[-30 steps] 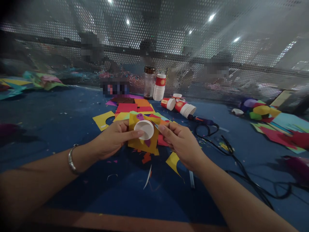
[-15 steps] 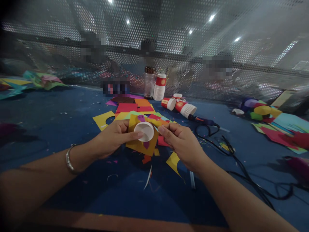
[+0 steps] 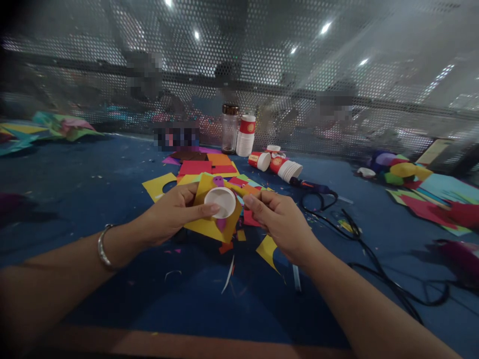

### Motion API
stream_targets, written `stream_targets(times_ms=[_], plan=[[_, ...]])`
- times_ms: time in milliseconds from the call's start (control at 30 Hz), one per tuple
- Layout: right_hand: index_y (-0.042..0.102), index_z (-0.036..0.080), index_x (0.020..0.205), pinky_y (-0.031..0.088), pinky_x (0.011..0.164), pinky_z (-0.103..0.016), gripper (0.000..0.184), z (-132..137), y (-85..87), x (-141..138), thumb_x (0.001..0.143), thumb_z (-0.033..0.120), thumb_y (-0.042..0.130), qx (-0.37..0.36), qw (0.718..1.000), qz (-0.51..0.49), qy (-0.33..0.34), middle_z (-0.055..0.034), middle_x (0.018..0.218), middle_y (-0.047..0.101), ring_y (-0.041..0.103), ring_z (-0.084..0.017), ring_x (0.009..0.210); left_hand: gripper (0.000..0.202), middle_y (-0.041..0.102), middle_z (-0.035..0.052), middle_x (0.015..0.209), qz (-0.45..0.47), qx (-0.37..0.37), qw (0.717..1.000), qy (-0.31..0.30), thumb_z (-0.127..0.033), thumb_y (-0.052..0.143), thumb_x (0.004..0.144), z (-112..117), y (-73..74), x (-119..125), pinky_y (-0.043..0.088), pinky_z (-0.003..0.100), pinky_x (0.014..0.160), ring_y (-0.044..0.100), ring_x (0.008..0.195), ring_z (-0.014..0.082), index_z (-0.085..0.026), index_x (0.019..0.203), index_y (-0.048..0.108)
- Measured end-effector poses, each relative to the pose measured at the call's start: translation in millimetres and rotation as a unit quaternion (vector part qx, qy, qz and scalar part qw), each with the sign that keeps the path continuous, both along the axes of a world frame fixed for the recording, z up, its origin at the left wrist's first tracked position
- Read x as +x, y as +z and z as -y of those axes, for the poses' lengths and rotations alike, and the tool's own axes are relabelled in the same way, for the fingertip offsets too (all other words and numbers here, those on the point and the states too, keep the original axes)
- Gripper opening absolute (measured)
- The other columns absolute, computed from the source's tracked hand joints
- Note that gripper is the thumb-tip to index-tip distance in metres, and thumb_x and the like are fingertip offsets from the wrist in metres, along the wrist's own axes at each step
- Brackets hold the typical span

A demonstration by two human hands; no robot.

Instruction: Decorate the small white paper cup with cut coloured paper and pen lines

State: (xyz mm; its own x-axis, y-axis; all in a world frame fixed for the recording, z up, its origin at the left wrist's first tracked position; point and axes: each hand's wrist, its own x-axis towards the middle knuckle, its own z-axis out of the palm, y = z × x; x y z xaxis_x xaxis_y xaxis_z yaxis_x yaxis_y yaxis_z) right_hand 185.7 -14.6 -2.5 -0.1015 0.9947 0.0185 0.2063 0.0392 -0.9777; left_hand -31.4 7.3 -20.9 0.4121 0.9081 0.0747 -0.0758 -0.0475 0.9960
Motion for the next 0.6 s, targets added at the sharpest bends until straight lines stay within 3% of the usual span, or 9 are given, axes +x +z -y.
stream_targets(times_ms=[300, 600], plan=[[0.061, 0.017, 0.073, 0.016, 0.044, -0.023, 0.064, -1.6, -2.3, 1.5, 0.068, 0.079, 0.076, 0.01, 0.999, 0.032, 0.0, 0.0094, 0.052, 0.037, 0.025, -0.005, 0.048, 0.033, 0.07, 0.002, 0.089, -0.072, 0.123, 0.99, 0.016, -0.04, 0.079, 0.082, -3.9, -2.1, -3.9, 0.047, 0.026, 0.068, 0.059, 0.076, 0.0135, -0.015, 0.102, 0.069], [0.06, 0.018, 0.074, 0.018, 0.043, -0.023, 0.059, -0.8, -3.6, 4.5, 0.076, 0.077, 0.071, 0.044, 0.996, 0.071, 0.01, 0.0083, 0.056, 0.035, 0.024, -0.006, 0.05, 0.029, 0.068, -0.0006, 0.082, -0.058, 0.107, 0.992, 0.004, -0.036, 0.081, 0.077, 1.2, 3.4, -0.1, 0.049, 0.026, 0.071, 0.059, 0.074, 0.0132, -0.015, 0.093, 0.068]])
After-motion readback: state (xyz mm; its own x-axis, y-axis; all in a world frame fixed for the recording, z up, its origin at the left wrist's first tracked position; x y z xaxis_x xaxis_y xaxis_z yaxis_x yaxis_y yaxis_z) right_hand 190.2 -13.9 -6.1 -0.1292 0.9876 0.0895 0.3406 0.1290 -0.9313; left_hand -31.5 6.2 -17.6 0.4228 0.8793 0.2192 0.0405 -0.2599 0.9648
